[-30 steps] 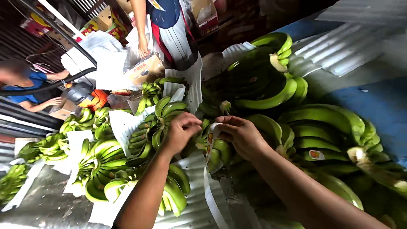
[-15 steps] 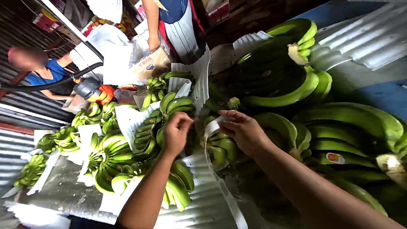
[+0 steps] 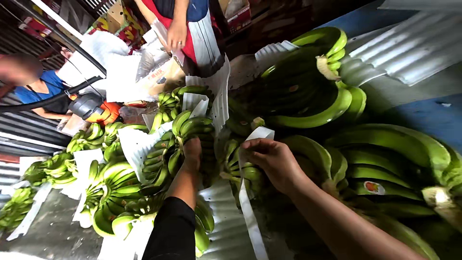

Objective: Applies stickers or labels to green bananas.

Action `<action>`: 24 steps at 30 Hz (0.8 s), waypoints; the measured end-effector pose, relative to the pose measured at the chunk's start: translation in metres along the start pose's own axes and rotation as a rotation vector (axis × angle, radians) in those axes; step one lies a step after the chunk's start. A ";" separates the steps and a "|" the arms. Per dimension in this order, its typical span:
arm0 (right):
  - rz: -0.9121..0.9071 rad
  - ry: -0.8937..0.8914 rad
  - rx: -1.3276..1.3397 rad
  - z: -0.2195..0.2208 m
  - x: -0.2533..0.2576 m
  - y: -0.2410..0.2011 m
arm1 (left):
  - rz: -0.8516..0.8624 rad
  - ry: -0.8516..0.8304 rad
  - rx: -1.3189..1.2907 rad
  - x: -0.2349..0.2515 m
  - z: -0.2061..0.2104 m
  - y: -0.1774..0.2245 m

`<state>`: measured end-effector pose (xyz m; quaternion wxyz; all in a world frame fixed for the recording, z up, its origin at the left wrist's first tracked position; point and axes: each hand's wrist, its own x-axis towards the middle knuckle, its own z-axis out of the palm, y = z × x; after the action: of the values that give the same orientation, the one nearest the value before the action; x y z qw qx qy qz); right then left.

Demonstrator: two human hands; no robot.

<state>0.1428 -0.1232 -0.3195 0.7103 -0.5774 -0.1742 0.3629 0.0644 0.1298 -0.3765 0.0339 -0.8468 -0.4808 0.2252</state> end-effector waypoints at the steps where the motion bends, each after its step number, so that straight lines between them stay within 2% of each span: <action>1: 0.039 0.011 0.036 0.000 0.000 -0.002 | 0.039 0.041 -0.053 -0.003 -0.004 -0.001; 2: 0.078 0.026 0.083 -0.001 0.000 -0.003 | 0.109 0.103 -0.184 -0.010 -0.013 -0.002; 4: 0.149 0.045 0.174 -0.003 0.001 -0.008 | 0.304 0.253 -0.630 -0.039 -0.036 -0.001; 6: 0.201 0.051 0.221 -0.003 0.002 -0.010 | 0.569 0.317 -0.999 -0.082 -0.050 -0.002; 8: 0.223 0.037 0.232 -0.001 0.001 -0.010 | 0.889 0.318 -1.007 -0.122 -0.056 -0.003; 10: 0.235 0.015 0.239 0.002 -0.001 -0.010 | 1.058 0.430 -0.789 -0.142 -0.052 0.000; 14: 0.284 -0.001 0.277 0.005 -0.006 -0.009 | 1.079 0.829 -0.575 -0.151 -0.033 0.007; 16: 0.327 0.003 0.314 0.005 -0.009 -0.007 | 1.093 0.955 -0.541 -0.155 -0.022 0.008; 18: 0.368 0.010 0.336 0.004 -0.013 -0.004 | 1.122 1.001 -0.568 -0.160 -0.009 0.008; 19: 0.374 0.015 0.333 0.003 -0.015 -0.002 | 1.133 0.977 -0.620 -0.163 -0.003 0.009; 21: 0.326 0.036 0.285 0.000 -0.017 0.001 | 1.090 0.803 -0.857 -0.166 0.000 0.008; 22: 0.274 0.052 0.250 -0.003 -0.016 0.002 | 1.004 0.704 -0.999 -0.165 -0.004 0.005; 24: 0.178 0.088 0.180 -0.009 -0.012 0.003 | 0.674 0.561 -1.167 -0.148 -0.018 -0.005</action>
<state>0.1399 -0.1381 -0.3230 0.7313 -0.5399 -0.0576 0.4128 0.0032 0.0123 -0.3076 -0.3721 -0.8549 -0.2091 -0.2949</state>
